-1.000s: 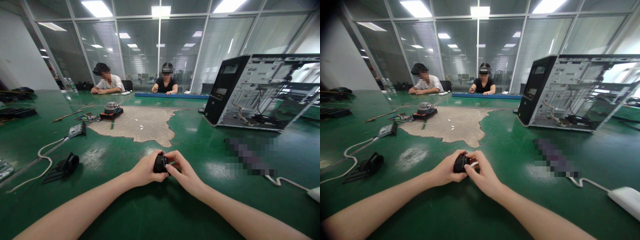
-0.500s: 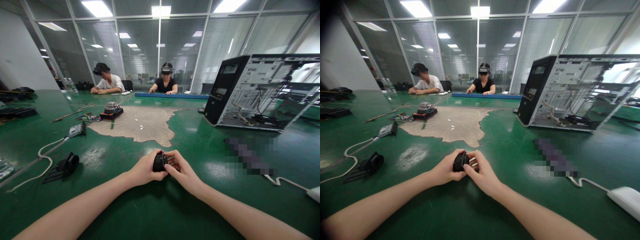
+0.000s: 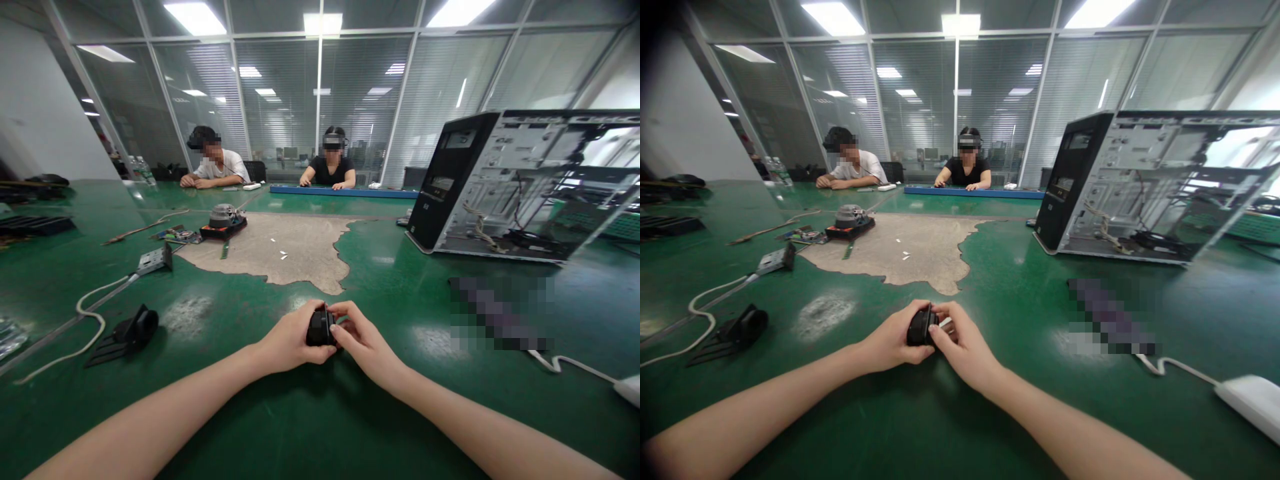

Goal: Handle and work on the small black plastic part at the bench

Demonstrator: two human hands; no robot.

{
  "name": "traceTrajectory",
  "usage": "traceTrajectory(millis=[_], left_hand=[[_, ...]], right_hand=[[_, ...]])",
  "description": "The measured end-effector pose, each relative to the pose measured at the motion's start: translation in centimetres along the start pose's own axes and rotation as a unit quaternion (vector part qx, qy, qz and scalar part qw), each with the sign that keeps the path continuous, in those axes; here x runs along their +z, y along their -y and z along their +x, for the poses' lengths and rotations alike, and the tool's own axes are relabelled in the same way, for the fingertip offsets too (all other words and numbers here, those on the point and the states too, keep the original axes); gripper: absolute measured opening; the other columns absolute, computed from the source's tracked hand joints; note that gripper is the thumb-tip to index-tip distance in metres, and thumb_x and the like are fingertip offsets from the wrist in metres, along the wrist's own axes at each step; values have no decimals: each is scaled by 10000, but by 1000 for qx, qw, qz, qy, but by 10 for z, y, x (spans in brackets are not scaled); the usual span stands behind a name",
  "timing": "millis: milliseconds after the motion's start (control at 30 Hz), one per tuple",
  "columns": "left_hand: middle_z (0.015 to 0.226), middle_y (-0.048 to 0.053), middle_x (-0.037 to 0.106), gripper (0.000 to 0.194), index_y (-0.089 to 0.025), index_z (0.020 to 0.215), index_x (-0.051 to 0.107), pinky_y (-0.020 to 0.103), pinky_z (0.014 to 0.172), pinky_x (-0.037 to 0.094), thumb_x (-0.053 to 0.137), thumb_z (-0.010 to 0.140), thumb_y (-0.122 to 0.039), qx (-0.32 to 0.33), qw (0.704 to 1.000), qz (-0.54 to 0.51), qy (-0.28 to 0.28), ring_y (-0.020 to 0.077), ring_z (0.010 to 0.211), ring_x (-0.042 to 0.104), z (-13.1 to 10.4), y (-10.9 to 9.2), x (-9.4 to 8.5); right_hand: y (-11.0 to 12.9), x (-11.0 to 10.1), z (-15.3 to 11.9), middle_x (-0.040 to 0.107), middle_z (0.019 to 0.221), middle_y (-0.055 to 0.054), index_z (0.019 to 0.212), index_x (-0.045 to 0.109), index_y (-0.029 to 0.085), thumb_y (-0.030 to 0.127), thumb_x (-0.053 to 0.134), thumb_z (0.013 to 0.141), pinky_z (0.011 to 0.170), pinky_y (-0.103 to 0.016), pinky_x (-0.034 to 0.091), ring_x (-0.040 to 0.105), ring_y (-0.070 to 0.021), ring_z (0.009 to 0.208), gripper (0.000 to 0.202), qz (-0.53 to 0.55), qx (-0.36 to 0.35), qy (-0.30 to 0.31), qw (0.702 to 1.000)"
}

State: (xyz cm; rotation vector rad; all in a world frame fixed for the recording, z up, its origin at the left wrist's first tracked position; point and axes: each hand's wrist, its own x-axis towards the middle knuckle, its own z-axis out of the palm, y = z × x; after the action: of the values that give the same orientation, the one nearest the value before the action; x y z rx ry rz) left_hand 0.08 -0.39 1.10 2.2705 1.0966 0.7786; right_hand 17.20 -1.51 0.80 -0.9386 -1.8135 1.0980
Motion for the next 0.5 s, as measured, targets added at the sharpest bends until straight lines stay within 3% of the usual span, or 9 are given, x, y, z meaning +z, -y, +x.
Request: traceTrajectory(millis=[200, 500], left_hand=[[966, 45, 549, 545, -190, 1114, 354, 308, 725, 436, 618, 648, -286, 6, 1000, 0, -4, 205, 819, 551, -1, 0, 1], [949, 41, 552, 532, -197, 1111, 357, 313, 720, 434, 600, 647, -291, -3, 1000, 13, -8, 212, 814, 554, 0, -1, 0]], right_hand=[[-1, 0, -2, 462, 979, -37, 946, 497, 214, 204, 480, 807, 728, -276, 452, 501, -162, 907, 140, -36, -70, -30, 996], [1, 1, 0, 531, 939, -37, 1047, 439, 207, 219, 463, 821, 682, -284, 469, 539, -141, 774, 228, 1, 3, -1, 1000]])
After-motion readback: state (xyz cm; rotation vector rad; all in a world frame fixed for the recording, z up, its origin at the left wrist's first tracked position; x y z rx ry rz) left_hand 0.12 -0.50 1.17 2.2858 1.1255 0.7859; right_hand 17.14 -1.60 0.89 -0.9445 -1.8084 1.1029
